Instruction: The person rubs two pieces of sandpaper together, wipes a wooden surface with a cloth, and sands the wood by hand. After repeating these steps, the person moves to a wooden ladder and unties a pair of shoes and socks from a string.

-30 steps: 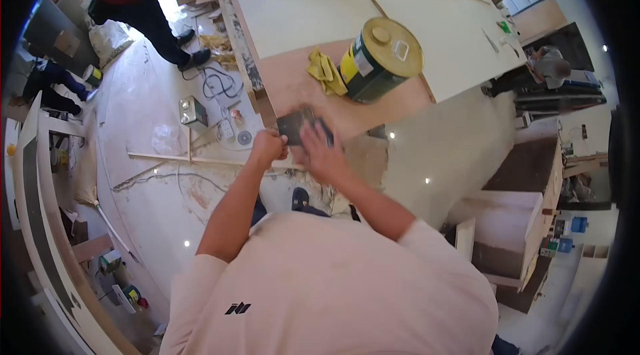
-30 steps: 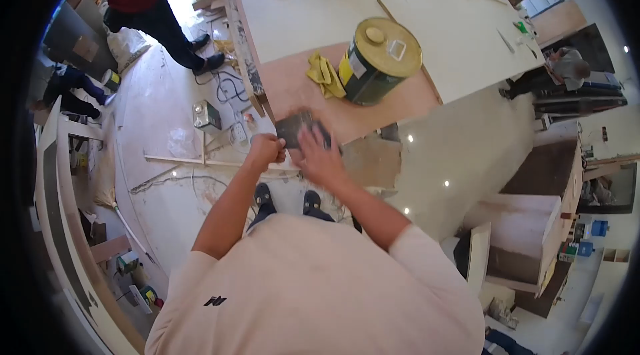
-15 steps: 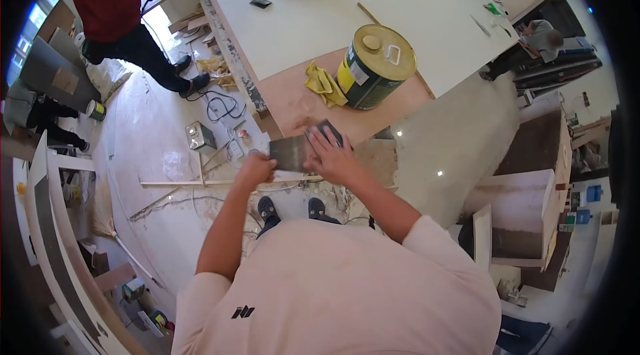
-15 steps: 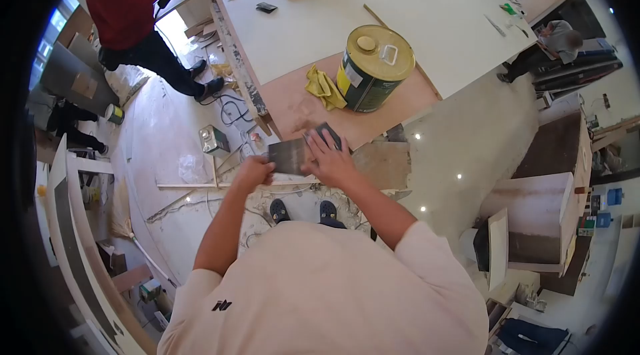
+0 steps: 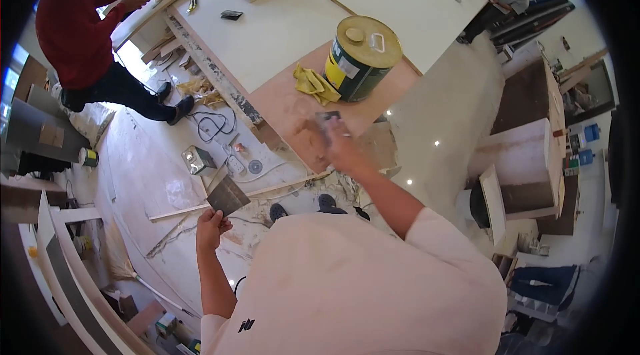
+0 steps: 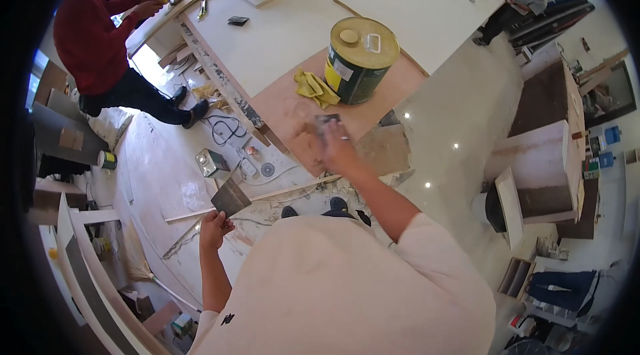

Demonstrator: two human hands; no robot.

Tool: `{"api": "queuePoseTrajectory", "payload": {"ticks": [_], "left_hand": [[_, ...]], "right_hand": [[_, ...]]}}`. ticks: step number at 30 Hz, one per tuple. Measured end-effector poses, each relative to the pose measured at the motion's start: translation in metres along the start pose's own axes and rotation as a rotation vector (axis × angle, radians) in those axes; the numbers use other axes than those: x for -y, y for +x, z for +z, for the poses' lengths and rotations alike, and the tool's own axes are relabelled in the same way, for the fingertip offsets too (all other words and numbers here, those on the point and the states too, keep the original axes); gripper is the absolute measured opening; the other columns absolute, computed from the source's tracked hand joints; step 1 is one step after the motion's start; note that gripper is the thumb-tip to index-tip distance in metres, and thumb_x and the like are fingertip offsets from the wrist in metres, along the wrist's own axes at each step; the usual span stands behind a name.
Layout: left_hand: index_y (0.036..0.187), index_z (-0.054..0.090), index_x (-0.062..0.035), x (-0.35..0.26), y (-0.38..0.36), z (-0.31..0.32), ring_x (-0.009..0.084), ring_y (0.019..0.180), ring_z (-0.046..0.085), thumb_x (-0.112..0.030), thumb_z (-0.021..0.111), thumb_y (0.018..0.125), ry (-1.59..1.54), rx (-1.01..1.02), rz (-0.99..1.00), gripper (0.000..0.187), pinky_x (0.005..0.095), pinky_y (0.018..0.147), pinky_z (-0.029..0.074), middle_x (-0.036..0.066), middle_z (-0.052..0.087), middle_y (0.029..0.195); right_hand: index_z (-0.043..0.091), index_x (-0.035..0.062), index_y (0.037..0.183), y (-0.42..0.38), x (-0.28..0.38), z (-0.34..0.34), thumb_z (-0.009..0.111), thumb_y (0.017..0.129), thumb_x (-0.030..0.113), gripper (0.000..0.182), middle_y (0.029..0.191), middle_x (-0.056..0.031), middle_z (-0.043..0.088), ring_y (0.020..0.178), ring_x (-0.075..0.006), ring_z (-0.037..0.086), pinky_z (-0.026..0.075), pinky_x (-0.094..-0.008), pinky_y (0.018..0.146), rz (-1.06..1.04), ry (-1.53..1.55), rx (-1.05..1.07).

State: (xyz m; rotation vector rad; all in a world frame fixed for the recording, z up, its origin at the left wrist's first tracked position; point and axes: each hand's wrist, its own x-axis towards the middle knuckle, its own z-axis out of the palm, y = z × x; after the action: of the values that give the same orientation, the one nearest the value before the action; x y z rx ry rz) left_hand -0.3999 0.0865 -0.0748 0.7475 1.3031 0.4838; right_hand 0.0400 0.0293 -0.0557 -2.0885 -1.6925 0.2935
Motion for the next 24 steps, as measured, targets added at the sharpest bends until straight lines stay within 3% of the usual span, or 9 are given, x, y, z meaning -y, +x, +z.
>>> {"api": "queuePoseTrajectory", "payload": {"ticks": [1, 2, 3, 5, 11, 15, 19, 21, 24], "left_hand": [[0.086, 0.054, -0.0076, 0.0, 0.002, -0.003, 0.017, 0.067, 0.062, -0.015, 0.057, 0.096, -0.024, 0.006, 0.001, 0.013, 0.0362, 0.066, 0.058, 0.004, 0.059, 0.076], [0.086, 0.054, -0.0079, -0.003, 0.008, -0.006, 0.0167, 0.067, 0.062, -0.015, 0.057, 0.097, -0.033, 0.008, 0.037, 0.013, 0.0359, 0.066, 0.058, 0.004, 0.059, 0.075], [0.086, 0.054, -0.0082, -0.004, 0.009, -0.01, 0.0164, 0.067, 0.062, -0.015, 0.057, 0.097, -0.044, 0.007, 0.065, 0.013, 0.0356, 0.066, 0.058, 0.004, 0.059, 0.075], [0.086, 0.054, -0.0095, -0.01, 0.004, -0.015, 0.0159, 0.067, 0.062, -0.016, 0.058, 0.097, -0.094, -0.034, 0.08, 0.013, 0.0348, 0.066, 0.057, 0.003, 0.06, 0.075], [0.088, 0.052, -0.0067, -0.004, 0.011, -0.048, 0.0173, 0.068, 0.064, -0.016, 0.057, 0.097, -0.131, -0.088, 0.11, 0.014, 0.0341, 0.067, 0.058, 0.006, 0.061, 0.078], [0.087, 0.051, -0.0063, -0.019, 0.003, -0.021, 0.0197, 0.074, 0.067, -0.014, 0.056, 0.098, -0.087, 0.006, 0.117, 0.014, 0.0367, 0.07, 0.059, 0.008, 0.063, 0.08], [0.089, 0.054, -0.0055, -0.032, 0.008, -0.002, 0.0188, 0.074, 0.067, -0.014, 0.055, 0.098, -0.144, 0.07, 0.18, 0.013, 0.036, 0.07, 0.059, 0.01, 0.065, 0.083], [0.089, 0.055, -0.0055, -0.038, 0.01, -0.008, 0.0184, 0.073, 0.067, -0.014, 0.055, 0.099, -0.167, 0.042, 0.219, 0.013, 0.0353, 0.07, 0.059, 0.009, 0.065, 0.083], [0.091, 0.057, -0.0056, -0.053, 0.007, -0.029, 0.0174, 0.073, 0.066, -0.015, 0.056, 0.099, -0.131, 0.001, 0.278, 0.012, 0.0337, 0.069, 0.059, 0.008, 0.065, 0.084]], "right_hand": [[0.037, -0.0108, 0.138, 0.006, 0.02, 0.027, 0.045, 0.082, 0.0, 0.057, 0.145, -0.0316, 0.037, 0.137, -0.0401, 0.036, 0.031, -0.0473, 0.111, -0.016, -0.074, 0.036], [0.036, -0.0103, 0.139, 0.004, 0.058, 0.02, 0.044, 0.083, 0.002, 0.058, 0.146, -0.0298, 0.037, 0.138, -0.0399, 0.035, 0.03, -0.0458, 0.112, 0.038, 0.383, 0.381], [0.037, -0.0069, 0.14, -0.008, 0.081, 0.054, 0.044, 0.083, 0.002, 0.059, 0.148, -0.0263, 0.036, 0.138, -0.0378, 0.035, 0.03, -0.0438, 0.113, -0.304, 0.146, 0.334], [0.041, -0.0029, 0.14, -0.015, 0.139, 0.058, 0.044, 0.08, -0.001, 0.06, 0.149, -0.0242, 0.036, 0.137, -0.0359, 0.038, 0.033, -0.0414, 0.112, -0.499, 0.144, 0.294], [0.055, -0.0014, 0.127, 0.031, 0.12, 0.006, 0.05, 0.079, 0.003, 0.049, 0.133, -0.0234, 0.054, 0.125, -0.0372, 0.051, 0.041, -0.0454, 0.104, -0.195, 0.365, 0.037], [0.056, -0.0009, 0.126, 0.029, 0.053, -0.021, 0.052, 0.082, 0.008, 0.045, 0.133, -0.022, 0.055, 0.123, -0.038, 0.053, 0.045, -0.0469, 0.098, -0.047, -0.01, -0.25], [0.053, -0.0021, 0.129, 0.007, 0.037, 0.071, 0.05, 0.085, 0.011, 0.046, 0.136, -0.0212, 0.053, 0.125, -0.0383, 0.051, 0.044, -0.0478, 0.099, 0.162, -0.091, -0.333], [0.05, -0.0029, 0.131, 0.001, 0.076, 0.1, 0.048, 0.086, 0.011, 0.048, 0.135, -0.0229, 0.053, 0.124, -0.0397, 0.051, 0.044, -0.0491, 0.099, -0.33, 0.114, -0.249], [0.048, -0.0028, 0.132, 0.005, 0.113, 0.091, 0.047, 0.085, 0.008, 0.049, 0.132, -0.0235, 0.054, 0.122, -0.0397, 0.052, 0.044, -0.0507, 0.098, -0.437, 0.116, -0.097]]}}
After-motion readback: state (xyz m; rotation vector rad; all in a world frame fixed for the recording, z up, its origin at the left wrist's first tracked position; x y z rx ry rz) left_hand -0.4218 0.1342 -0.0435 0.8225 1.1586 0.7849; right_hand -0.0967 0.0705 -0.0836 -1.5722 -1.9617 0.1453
